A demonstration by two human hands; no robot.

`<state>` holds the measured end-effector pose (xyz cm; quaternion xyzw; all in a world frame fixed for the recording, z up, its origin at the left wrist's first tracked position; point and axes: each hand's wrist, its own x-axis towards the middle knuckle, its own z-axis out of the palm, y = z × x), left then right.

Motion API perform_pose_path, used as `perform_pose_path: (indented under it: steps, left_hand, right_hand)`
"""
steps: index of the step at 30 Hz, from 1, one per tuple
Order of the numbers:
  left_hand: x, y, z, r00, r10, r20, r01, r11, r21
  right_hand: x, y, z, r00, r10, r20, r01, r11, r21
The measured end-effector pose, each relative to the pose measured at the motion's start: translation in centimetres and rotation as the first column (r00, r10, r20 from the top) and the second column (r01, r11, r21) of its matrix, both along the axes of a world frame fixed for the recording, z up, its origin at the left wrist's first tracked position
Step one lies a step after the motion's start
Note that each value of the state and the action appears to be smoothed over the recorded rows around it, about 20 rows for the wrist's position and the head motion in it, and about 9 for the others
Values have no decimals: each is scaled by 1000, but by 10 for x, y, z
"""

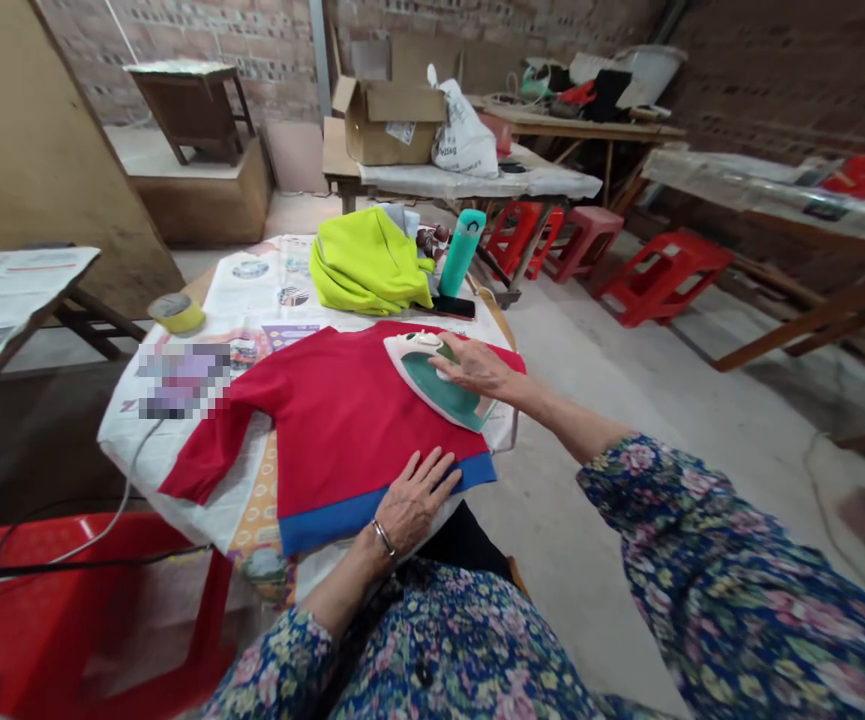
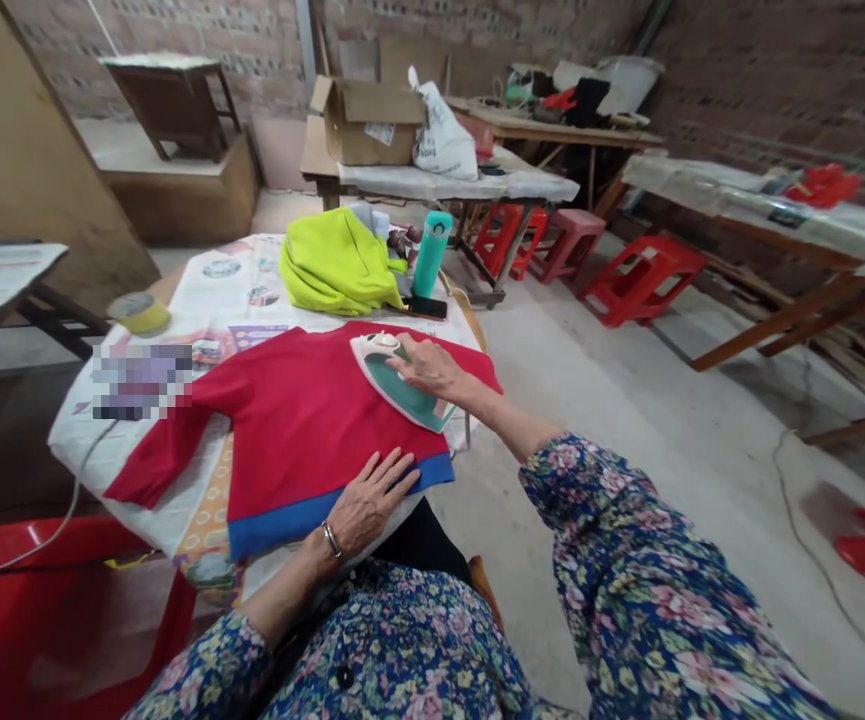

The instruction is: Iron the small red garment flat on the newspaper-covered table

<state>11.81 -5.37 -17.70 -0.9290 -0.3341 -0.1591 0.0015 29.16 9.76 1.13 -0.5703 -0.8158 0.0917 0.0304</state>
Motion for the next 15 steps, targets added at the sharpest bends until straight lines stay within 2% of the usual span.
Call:
perform_pose_path:
  steps: [4,6,9,11,12,15]
  left_hand:
    - [0,-9,-8,1000,-26,8,26,999,36]
    - [2,-17,-13,999,-3,40,0,997,76]
    - [7,-31,-21,994,53,98,-65,991,119]
    - [11,-38,-26,986,98,138,-115,986,122]
    - [13,-40,-28,979,121,161,-142,982,121]
    - [19,-43,-32,958,178,224,-208,971,118]
  right_hand:
    - [-2,-24,-4,974,225,33,-223,973,-55]
    - [-7,-34,-7,924,381,28,-379,924,-53]
    - [-23,-46,-11,815,578,32,-577,816,-27]
    - [-38,-50,-13,779,625,55,-624,780,-36]
    - [-46,-50,-13,782,620,68,-618,785,-49]
    - [-70,-42,-9,849,521,86,-515,853,-84]
